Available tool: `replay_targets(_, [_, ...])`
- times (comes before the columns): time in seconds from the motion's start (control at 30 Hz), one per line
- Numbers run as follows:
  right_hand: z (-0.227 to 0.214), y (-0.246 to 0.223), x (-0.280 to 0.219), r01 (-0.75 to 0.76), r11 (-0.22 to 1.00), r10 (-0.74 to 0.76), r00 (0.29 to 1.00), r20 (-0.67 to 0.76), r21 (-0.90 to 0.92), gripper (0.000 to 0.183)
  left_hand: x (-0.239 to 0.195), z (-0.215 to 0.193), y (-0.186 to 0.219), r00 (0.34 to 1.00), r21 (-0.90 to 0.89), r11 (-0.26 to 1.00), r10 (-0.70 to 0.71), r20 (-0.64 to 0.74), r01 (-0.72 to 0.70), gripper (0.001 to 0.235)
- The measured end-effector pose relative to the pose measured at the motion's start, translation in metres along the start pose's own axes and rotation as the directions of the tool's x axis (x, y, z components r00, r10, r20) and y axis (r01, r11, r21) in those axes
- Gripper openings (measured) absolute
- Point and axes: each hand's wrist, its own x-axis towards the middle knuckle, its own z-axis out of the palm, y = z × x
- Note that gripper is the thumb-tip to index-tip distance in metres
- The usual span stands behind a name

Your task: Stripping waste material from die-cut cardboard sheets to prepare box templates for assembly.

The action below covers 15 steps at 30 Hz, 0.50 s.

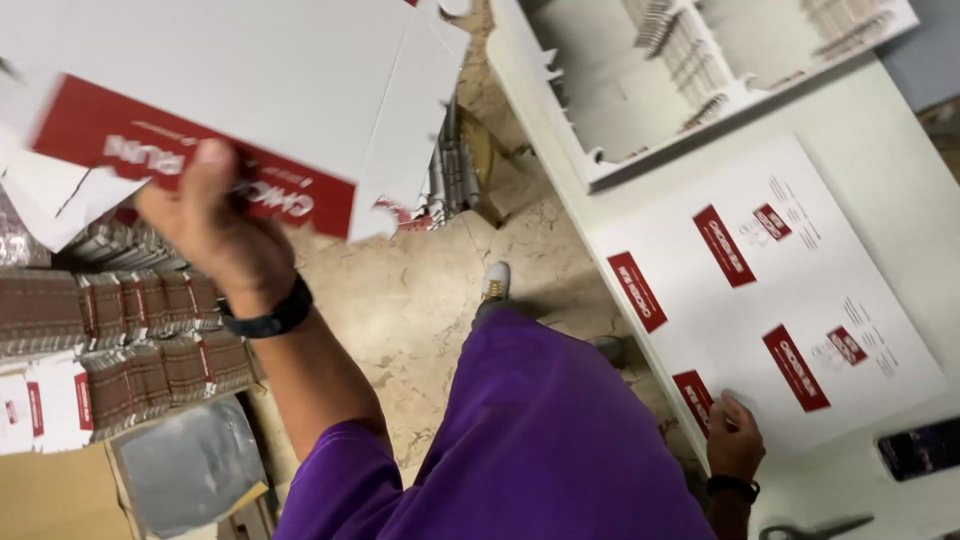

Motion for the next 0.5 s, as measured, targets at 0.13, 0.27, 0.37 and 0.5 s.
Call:
replay_targets(0.13, [0.021, -0.052, 0.018, 0.099, 0.995, -0.099, 0.995, -0.005, -0.018, 0.036, 0.016, -0.024, -0.058, 0.998, 0.036, 0.997, -0.067, -0.022, 0.067, 0.043])
replay_targets(0.27, [0.04, -0.111, 0.016, 0.095, 0.994, -0.094, 0.995, 0.023, -0.048, 0.035, 0.037, -0.058, -0.111, 0.969, 0.126, 0.972, -0.178, -0.17, 0.2, 0.04])
replay_targets(0.37, [0.057, -0.156, -0.001, 0.027, 0.999, -0.026, 0.998, 0.05, -0.035, 0.037, 0.051, -0.077, -0.146, 0.898, 0.091, 0.92, -0.345, -0.272, 0.381, 0.04])
replay_targets(0.5, [0.086, -0.178, -0.011, -0.053, 0.986, 0.077, 0.986, 0.15, -0.16, 0.044, 0.052, -0.095, -0.173, 0.84, -0.107, 0.905, -0.423, -0.34, 0.412, 0.028])
